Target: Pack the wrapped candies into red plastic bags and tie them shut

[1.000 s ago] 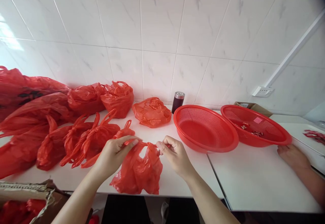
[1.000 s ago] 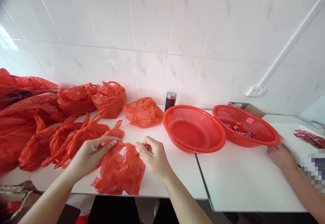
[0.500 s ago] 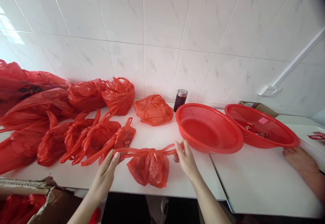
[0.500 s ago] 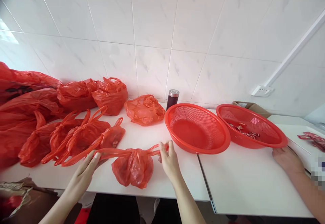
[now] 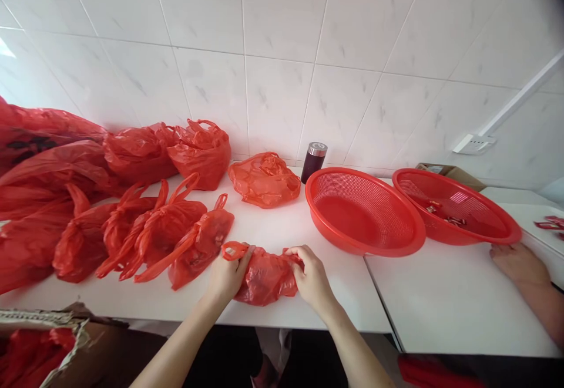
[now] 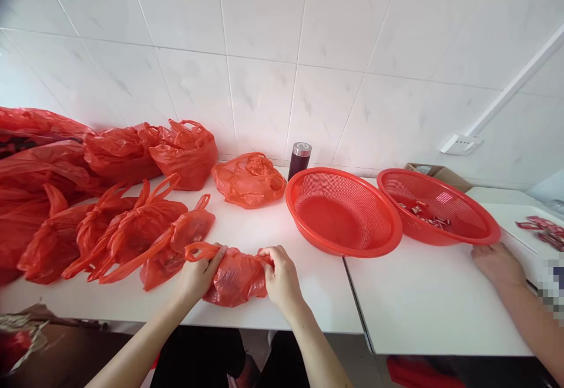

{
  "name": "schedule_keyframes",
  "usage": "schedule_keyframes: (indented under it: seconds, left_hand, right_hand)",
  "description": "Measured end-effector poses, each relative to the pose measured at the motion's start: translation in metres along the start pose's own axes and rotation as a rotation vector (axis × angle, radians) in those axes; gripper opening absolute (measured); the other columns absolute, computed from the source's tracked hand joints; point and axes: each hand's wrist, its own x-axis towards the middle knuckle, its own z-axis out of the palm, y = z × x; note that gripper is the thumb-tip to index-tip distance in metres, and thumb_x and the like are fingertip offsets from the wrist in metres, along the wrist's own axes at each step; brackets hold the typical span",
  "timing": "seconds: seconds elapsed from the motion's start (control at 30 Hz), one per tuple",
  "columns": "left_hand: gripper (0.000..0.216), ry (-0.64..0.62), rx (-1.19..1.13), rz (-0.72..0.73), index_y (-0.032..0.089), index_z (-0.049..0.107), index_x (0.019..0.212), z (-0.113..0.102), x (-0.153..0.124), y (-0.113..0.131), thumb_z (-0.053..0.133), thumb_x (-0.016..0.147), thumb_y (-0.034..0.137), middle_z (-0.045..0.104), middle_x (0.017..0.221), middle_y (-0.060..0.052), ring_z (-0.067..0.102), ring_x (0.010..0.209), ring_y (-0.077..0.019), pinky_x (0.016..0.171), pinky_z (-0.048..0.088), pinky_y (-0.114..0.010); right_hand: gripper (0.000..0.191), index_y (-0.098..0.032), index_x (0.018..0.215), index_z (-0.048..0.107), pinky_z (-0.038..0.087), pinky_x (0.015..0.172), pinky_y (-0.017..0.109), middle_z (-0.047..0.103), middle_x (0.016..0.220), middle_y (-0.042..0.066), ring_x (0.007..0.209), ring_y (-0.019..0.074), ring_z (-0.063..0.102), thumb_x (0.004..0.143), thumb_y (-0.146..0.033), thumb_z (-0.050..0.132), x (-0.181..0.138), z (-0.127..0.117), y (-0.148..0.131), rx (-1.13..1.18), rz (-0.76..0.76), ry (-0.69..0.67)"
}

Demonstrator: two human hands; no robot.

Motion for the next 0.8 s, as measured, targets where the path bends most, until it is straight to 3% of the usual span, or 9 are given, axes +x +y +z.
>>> schedule_keyframes:
  seconds: [0.17, 0.33, 0.47, 0.67, 0.8]
  left_hand:
    - [0.043, 0.019, 0.068, -0.038, 0.02, 0.062, 0.075, 0.003, 0.003, -0.007, 0.035, 0.096, 0.046, 0.067, 0.069, -0.004, 0.064, 0.069, -0.0192, 0.066, 0.044, -0.027]
    - [0.04, -0.084, 0.201, -0.12, 0.021, 0.071, 0.086, 0.012, 0.008, -0.009, 0.039, 0.093, 0.043, 0.072, 0.074, -0.009, 0.067, 0.069, -0.0246, 0.062, 0.043, -0.03]
    - [0.048, -0.144, 0.284, -0.196, 0.016, 0.073, 0.085, 0.019, 0.017, -0.009, 0.037, 0.093, 0.047, 0.071, 0.073, -0.015, 0.068, 0.071, -0.0293, 0.062, 0.044, -0.034]
    - [0.043, -0.151, 0.263, -0.214, 0.014, 0.069, 0.075, 0.021, 0.024, -0.011, 0.04, 0.091, 0.041, 0.071, 0.074, -0.018, 0.068, 0.07, -0.0316, 0.063, 0.046, -0.038]
    - [0.041, -0.1, 0.108, -0.135, 0.018, 0.067, 0.077, 0.012, 0.004, -0.016, 0.04, 0.093, 0.043, 0.071, 0.074, -0.011, 0.068, 0.072, -0.0263, 0.067, 0.049, -0.035]
  right_hand:
    - [0.032, -0.021, 0.097, 0.06, 0.048, 0.084, 0.034, 0.06, 0.097, 0.008, 0.095, 0.0211, 0.058, 0.081, -0.003, 0.039, 0.01, -0.012, 0.012, -0.213, -0.079, 0.139]
    - [0.028, -0.021, 0.095, 0.059, 0.046, 0.076, 0.033, 0.061, 0.095, 0.007, 0.089, 0.0216, 0.058, 0.084, -0.004, 0.039, 0.005, 0.004, 0.041, -0.433, 0.013, 0.056]
    - [0.026, -0.02, 0.095, 0.059, 0.042, 0.074, 0.033, 0.06, 0.094, 0.008, 0.085, 0.0221, 0.056, 0.087, -0.007, 0.039, 0.004, 0.015, 0.052, -0.481, 0.04, 0.04]
    - [0.012, -0.02, 0.086, 0.058, 0.041, 0.074, 0.034, 0.062, 0.088, 0.007, 0.082, 0.0219, 0.055, 0.089, -0.022, 0.047, 0.009, 0.005, 0.041, -0.325, 0.133, 0.008]
    - [0.025, -0.019, 0.084, 0.058, 0.042, 0.064, 0.027, 0.058, 0.073, 0.0, 0.067, 0.0154, 0.052, 0.087, -0.044, 0.057, 0.007, -0.017, 0.017, 0.129, 0.249, -0.141]
